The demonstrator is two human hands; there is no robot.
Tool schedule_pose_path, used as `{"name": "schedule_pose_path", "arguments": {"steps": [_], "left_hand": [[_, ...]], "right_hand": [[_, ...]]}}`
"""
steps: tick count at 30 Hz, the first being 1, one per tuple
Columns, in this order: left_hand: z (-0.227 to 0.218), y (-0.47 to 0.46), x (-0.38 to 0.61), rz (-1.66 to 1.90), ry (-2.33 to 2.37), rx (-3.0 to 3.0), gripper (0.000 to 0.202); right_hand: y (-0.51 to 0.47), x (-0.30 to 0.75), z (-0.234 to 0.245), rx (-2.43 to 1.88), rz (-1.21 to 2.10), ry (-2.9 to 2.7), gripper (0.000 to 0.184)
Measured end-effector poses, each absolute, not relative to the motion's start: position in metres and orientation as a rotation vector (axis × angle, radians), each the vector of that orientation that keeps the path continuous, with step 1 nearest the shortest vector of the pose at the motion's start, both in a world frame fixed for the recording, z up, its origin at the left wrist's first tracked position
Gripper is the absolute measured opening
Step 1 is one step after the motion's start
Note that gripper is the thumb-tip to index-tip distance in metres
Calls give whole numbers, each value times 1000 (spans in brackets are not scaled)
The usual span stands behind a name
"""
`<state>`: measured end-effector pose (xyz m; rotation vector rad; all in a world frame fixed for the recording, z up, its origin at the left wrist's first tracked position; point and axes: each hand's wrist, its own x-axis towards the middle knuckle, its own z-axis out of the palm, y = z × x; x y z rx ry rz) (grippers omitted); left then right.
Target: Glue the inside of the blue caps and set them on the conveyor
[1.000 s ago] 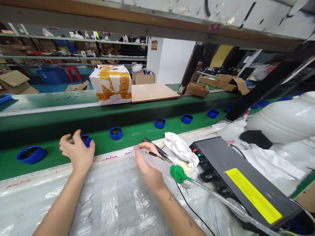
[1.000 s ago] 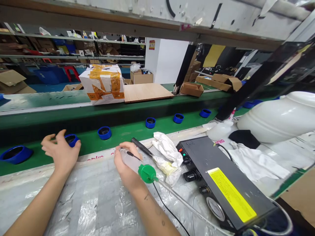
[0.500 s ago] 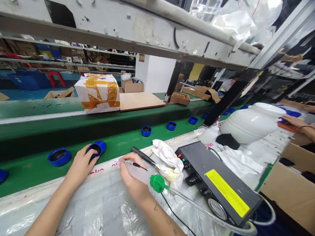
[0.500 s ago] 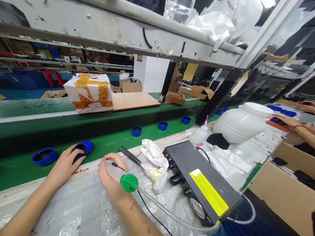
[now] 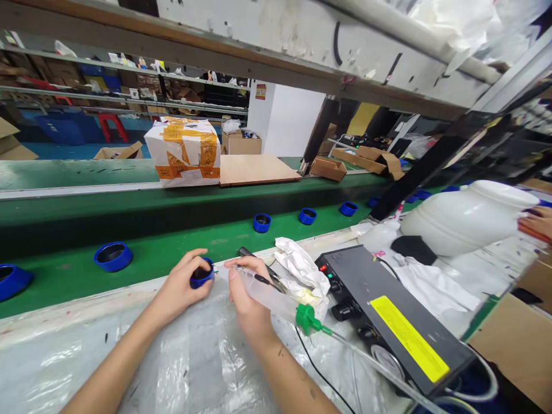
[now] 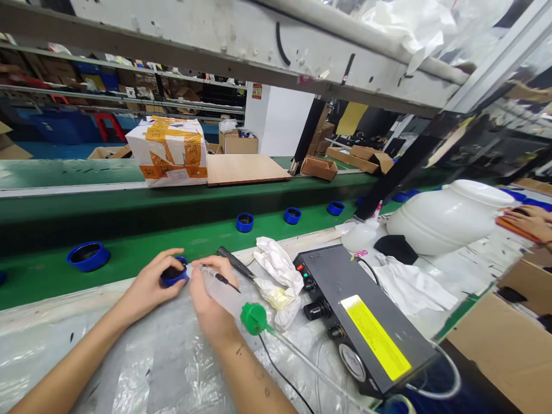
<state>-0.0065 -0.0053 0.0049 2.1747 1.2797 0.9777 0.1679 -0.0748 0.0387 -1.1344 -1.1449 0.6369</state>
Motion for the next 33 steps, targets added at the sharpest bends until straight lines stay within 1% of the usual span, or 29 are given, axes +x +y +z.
{"name": "schedule_pose_path", "arguments": {"steps": [1,3,4,5,6,8,11,13,16,21,25,30,33], "left_hand": [[3,-7,-2,972,1300,2130,29],[-1,-8,3,975,1380,1992,65],[-3,-8,5,969,1413,1928,77],[-4,-8,5,952,1431,1883,84],[-4,-8,5,935,1441,1863,85],[-4,-8,5,934,1447,1890,75],[-3,-11,5,1043,1404,2026,47],[-2,-12,5,1111,1363,2099,37],[-4,-13,4,1142,1349,2127,39],[-8,-13,0,1083,1322,2111,52],[-4,-15,-2,1002,1338,1993,61],[2,-14,-3,958,1279,1975,49],[2,-14,-1,997,1248,2030,46]], "right_hand": [[-74,168,38,-1121,638,-1133,10],[-72,168,36,-1110,641,-1115,11],[-71,168,35,-1108,641,-1108,12],[-71,168,34,-1106,645,-1102,12],[-70,168,33,-1100,655,-1098,13],[-68,168,31,-1077,687,-1093,12],[-66,169,31,-1059,738,-1103,9],[-64,169,31,-1069,751,-1118,9],[-64,169,31,-1091,736,-1137,7],[-65,170,31,-1111,682,-1194,3],[-65,172,31,-1140,621,-1235,4],[-64,173,32,-1144,620,-1230,2],[-64,173,33,-1150,609,-1245,2]]}}
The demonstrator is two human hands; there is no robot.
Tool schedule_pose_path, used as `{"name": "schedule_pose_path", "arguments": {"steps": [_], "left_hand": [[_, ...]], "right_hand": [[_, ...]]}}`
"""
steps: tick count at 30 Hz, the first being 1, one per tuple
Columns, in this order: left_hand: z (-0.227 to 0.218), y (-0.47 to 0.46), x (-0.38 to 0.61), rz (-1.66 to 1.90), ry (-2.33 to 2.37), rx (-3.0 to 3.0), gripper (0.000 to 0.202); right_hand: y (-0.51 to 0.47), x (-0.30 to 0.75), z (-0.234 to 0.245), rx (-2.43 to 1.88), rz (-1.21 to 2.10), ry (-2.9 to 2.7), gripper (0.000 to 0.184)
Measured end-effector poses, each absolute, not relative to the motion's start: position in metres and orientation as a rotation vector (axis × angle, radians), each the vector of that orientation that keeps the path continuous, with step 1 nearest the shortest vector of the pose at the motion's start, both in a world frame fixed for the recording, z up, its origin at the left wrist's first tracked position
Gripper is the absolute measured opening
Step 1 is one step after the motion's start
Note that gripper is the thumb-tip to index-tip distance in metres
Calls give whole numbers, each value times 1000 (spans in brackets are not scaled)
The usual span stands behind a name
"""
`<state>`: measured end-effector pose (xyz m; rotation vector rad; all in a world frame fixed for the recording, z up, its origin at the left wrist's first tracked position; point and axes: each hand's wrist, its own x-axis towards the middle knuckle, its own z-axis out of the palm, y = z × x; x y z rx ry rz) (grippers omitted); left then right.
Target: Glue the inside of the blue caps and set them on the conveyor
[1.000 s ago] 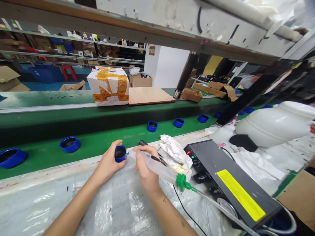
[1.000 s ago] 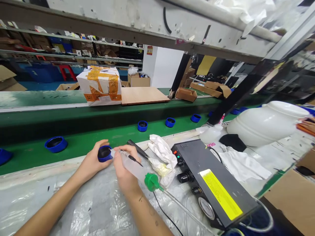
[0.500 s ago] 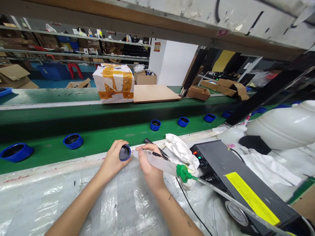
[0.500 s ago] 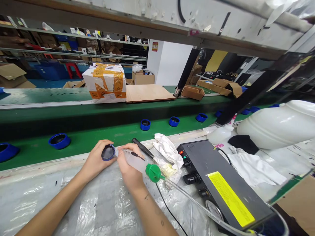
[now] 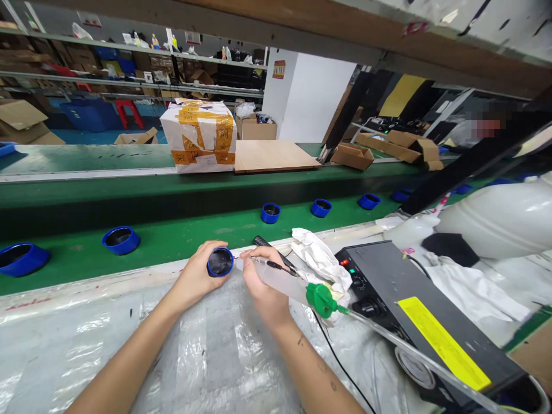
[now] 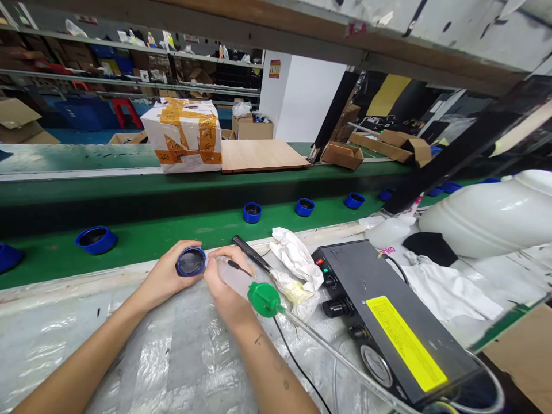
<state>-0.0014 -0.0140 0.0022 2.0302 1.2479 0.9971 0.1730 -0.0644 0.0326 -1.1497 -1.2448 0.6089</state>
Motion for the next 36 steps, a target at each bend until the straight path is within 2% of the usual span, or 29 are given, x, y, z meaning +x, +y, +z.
{"name": "schedule_pose_path", "arguments": {"steps": [14,36], "left_hand": [[4,-16,1,1033,1165,2093,38],[6,-16,-1,996,1095,2076,40]], "right_hand": [[-64,175,38,-1131,647,-1255,2],[-66,167,37,-1055,743,-1295,4]]}}
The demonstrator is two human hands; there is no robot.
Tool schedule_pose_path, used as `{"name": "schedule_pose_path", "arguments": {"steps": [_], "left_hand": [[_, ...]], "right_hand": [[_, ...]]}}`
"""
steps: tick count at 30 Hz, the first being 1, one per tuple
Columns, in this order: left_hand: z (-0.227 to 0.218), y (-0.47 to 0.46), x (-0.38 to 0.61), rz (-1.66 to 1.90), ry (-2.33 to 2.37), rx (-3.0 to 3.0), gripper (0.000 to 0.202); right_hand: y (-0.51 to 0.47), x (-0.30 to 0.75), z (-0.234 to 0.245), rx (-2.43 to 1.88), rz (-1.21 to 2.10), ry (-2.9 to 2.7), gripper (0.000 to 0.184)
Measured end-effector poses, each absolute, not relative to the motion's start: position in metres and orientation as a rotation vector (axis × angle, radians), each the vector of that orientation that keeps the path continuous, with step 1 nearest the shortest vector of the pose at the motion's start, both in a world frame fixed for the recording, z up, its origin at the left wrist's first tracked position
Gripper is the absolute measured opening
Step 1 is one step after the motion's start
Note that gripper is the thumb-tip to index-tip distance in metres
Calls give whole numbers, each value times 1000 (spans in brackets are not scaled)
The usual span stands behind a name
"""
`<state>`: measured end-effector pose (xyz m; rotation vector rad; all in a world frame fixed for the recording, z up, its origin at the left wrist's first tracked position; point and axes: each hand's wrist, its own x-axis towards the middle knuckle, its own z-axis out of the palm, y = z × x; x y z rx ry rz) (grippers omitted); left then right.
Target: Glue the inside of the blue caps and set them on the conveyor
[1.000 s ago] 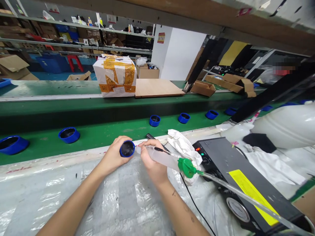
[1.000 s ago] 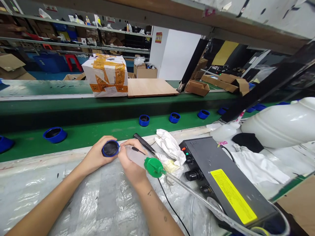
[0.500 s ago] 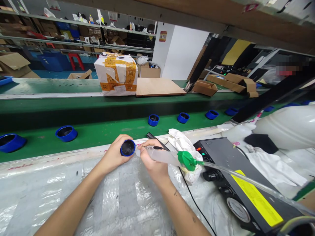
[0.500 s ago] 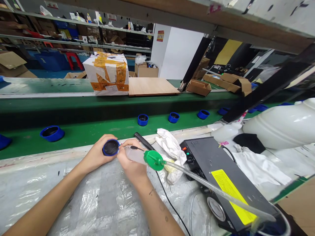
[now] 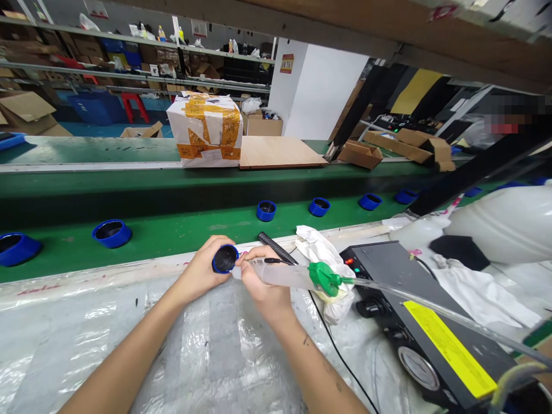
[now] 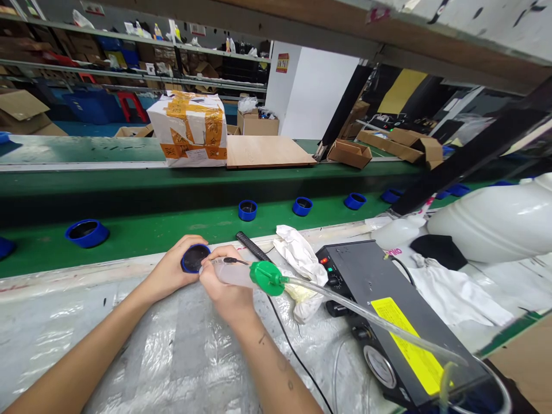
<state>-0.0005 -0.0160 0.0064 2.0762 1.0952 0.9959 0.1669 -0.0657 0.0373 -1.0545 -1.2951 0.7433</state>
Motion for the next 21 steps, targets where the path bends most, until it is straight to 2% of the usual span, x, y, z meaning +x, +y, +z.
{"name": "schedule_pose_path", "arguments": {"steps": [21], "left_hand": [[8,-16,0,970,1042,2050,46]], "right_hand": [[-65,159,38,-978,786,-1241,4]]}}
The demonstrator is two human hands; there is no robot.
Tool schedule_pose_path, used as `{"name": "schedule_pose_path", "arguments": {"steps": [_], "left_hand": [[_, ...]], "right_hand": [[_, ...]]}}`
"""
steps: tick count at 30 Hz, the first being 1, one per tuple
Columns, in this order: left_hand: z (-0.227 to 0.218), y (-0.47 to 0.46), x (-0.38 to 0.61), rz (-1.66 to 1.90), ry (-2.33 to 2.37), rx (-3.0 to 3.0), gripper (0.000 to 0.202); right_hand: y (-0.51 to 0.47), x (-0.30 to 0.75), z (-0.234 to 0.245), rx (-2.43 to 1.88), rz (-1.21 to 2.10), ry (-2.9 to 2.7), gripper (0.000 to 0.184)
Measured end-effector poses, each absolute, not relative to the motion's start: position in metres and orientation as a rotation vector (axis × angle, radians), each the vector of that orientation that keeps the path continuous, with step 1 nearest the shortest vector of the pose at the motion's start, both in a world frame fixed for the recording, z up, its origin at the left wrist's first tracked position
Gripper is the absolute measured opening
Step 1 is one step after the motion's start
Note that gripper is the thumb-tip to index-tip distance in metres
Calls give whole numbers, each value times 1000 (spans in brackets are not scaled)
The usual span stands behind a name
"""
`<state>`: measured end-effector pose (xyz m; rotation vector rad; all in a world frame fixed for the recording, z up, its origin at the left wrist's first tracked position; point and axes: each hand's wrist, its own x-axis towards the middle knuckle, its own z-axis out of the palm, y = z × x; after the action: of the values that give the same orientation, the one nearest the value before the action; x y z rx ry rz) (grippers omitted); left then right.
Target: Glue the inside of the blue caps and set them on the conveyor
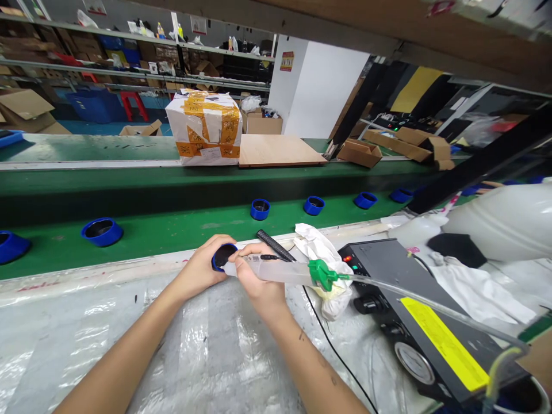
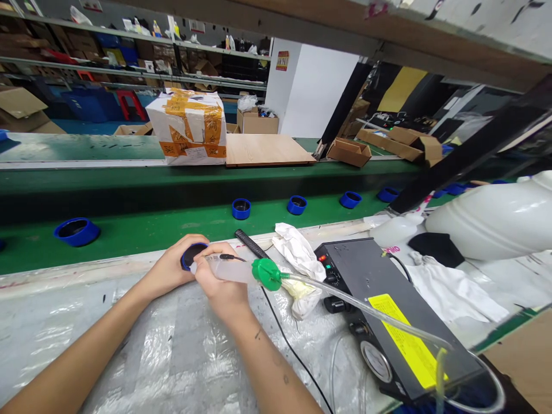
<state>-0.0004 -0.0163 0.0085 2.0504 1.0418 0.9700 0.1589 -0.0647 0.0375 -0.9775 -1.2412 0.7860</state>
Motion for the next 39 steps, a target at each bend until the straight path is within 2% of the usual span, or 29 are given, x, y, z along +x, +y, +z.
{"name": "schedule_pose_path", "arguments": {"steps": [39], "left_hand": [[15,-19,1,933,1073,2111,38]], "right_hand": [[-68,158,48,-944,811,-1185,4]]}}
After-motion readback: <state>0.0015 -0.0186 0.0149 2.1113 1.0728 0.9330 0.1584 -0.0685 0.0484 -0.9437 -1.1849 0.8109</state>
